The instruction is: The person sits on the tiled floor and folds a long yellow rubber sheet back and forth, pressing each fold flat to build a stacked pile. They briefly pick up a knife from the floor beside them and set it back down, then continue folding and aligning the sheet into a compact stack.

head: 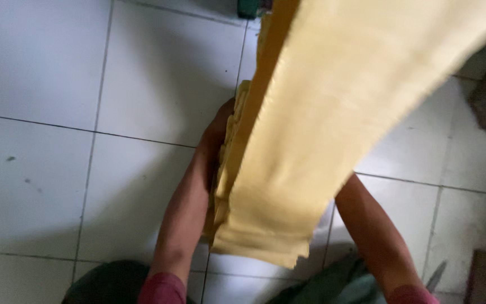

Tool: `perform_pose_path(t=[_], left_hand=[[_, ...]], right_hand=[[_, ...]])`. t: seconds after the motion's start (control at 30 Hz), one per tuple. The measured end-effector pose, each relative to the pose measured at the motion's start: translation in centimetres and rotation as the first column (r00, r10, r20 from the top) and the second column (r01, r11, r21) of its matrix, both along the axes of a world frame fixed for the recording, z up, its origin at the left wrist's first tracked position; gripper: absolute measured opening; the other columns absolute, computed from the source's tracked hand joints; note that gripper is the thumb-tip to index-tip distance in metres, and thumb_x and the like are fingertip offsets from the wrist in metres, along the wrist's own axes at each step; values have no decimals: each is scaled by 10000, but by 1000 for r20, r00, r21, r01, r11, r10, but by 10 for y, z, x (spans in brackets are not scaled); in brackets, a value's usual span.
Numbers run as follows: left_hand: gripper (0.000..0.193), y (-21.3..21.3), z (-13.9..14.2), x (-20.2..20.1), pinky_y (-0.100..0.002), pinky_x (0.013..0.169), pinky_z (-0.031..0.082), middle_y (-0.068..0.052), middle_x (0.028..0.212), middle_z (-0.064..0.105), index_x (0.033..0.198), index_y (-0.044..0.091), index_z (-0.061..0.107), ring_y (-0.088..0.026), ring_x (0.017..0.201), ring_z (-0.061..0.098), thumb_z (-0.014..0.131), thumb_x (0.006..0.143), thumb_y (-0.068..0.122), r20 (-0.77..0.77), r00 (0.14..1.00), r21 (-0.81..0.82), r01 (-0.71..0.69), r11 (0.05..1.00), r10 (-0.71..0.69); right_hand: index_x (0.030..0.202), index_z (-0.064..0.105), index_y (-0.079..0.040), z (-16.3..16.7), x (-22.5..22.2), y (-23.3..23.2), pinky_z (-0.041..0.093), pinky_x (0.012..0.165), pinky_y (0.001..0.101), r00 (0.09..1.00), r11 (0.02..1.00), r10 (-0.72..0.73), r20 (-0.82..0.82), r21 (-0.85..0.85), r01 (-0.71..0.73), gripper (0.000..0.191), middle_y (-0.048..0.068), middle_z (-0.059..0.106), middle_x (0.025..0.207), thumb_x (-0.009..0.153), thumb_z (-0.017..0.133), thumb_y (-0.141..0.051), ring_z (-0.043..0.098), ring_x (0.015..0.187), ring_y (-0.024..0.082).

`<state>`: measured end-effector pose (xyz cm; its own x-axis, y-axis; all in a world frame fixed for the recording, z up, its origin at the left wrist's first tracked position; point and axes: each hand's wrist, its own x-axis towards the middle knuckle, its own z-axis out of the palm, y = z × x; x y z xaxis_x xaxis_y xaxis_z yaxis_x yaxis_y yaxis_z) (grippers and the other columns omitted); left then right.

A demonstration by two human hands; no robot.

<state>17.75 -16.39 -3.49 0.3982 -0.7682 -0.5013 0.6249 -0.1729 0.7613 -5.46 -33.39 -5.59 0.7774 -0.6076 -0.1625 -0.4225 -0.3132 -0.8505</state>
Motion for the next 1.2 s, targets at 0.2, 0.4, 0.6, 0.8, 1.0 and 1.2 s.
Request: perform_pose_path(t=[0.2,0.4,0.6,0.8,1.0,1.2], left_hand=[[583,41,52,-35,-426,1053,440,-128,1426,523,1456,59,517,-243,1281,522,436,1035,454,-22,998,4,53,999,-53],[625,119,49,-106,-430,1016,462,-117,1379,571,1444,76,542,-247,1244,555,419,1018,517,-130,973,55,201,978,-193],[670,194,46,-137,-435,980,484,-105,1332,618,1432,93,567,-252,1206,588,402,1002,580,-170,980,252,140,957,-99],[718,209,65,-162,-440,943,507,-93,1286,666,1419,110,592,-257,1168,621,385,985,643,-121,992,322,68,944,-30],[740,245,54,-187,-412,934,522,-76,1252,710,1409,102,611,-250,1140,646,400,985,670,-198,980,268,43,962,12],[723,268,53,-198,-362,919,518,-44,1222,738,1374,103,649,-214,1101,670,382,996,658,-10,1000,444,6,896,-2]], right_hand=[[1519,456,-93,47,-7,41,416,1124,481,988,910,-39,152,414,-28,535,135,525,1521,1030,538,-295,507,1374,303],[1525,446,-102,61,-104,113,444,1115,466,984,518,-82,156,850,-91,543,118,543,1509,1030,538,-306,538,1352,284],[1530,437,-112,51,-139,168,473,1106,452,916,402,-289,280,903,-149,551,102,561,1497,1029,537,-316,568,1331,264],[1502,507,-79,94,-147,187,497,1084,445,874,-39,-434,218,965,-261,663,122,606,1437,1032,462,-545,588,1282,275],[1456,582,-110,94,-183,229,532,1042,427,895,-10,-445,38,999,-48,643,81,687,1362,1029,433,-567,682,1190,222],[1103,735,60,67,-186,221,542,819,361,850,809,-519,-89,270,522,626,184,771,943,1074,508,-523,710,847,214]])
